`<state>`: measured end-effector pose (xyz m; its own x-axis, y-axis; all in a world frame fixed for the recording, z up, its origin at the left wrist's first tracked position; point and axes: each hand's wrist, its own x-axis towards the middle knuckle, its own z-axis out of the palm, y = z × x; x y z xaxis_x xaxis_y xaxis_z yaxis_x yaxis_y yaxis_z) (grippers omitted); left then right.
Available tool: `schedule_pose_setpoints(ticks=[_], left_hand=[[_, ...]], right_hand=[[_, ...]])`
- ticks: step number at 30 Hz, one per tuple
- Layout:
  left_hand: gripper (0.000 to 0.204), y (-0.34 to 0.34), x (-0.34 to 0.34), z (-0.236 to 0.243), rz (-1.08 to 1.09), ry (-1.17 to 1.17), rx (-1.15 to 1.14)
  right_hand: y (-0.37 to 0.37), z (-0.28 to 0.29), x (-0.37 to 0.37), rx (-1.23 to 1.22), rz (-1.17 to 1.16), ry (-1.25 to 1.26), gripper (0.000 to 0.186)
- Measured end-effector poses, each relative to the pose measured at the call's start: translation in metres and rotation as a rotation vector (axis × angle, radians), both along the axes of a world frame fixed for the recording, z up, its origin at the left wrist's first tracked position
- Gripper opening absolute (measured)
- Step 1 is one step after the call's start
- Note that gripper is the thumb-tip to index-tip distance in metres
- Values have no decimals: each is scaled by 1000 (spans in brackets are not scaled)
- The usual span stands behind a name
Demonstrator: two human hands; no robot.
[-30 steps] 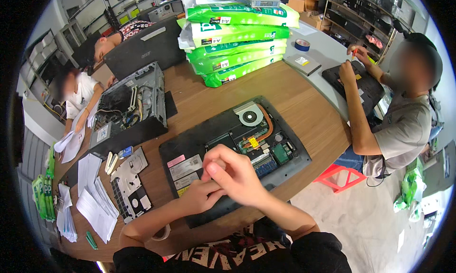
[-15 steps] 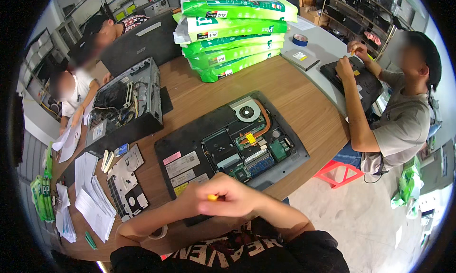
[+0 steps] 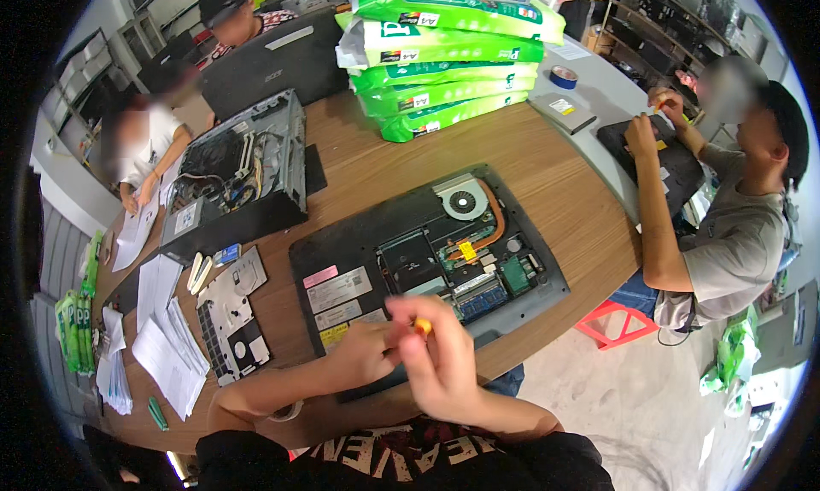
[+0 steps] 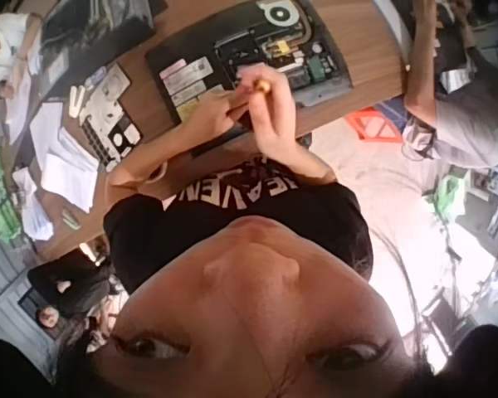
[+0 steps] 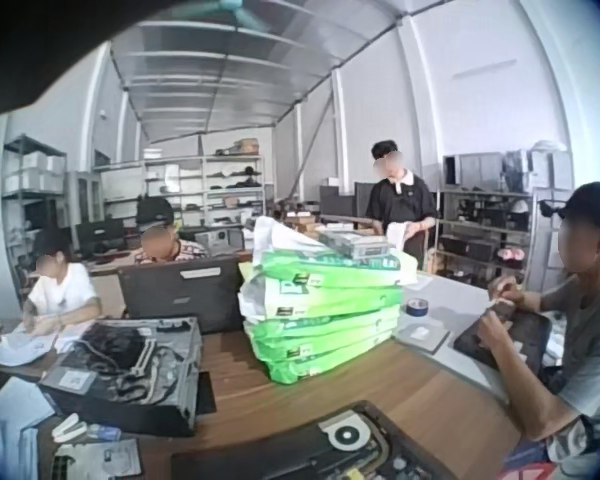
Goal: The person uses a screwdriver to remove and replace screws from internal components of a laptop, including wires and brackets, and places a screw into a small container.
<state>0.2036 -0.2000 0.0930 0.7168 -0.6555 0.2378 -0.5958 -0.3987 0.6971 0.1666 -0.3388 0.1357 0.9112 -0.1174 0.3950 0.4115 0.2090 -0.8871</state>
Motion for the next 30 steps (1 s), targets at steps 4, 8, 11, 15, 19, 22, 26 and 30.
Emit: schedule_pose_setpoints(ticks=[4,8,11,15,19,22,26,30], left_hand=[[18,12,-4,-13,-140,56,-148],[23,18,-7,-5,-139,194,-195],[24,15,-10,-14,-125,209,-135],[10,15,-8,-25,-15,111,-173],[8,4,2,-17,60,-27,-151],[9,-1,5,-9,14,-45,-127],[9,3,4,-7,-83,28,-70],[9,8,1,-9,-50,62,-58]], right_hand=[[8,-18,-2,-13,18,-270,18],[-2,-9,30,-118,794,-415,21],[-4,-1,57,-102,1586,-309,32],[-10,1,63,-40,1192,-116,31],[-13,4,42,-90,492,6,21],[-11,-2,21,-79,145,-36,18],[3,-26,9,121,131,-234,24],[1,-12,20,45,365,-71,39]])
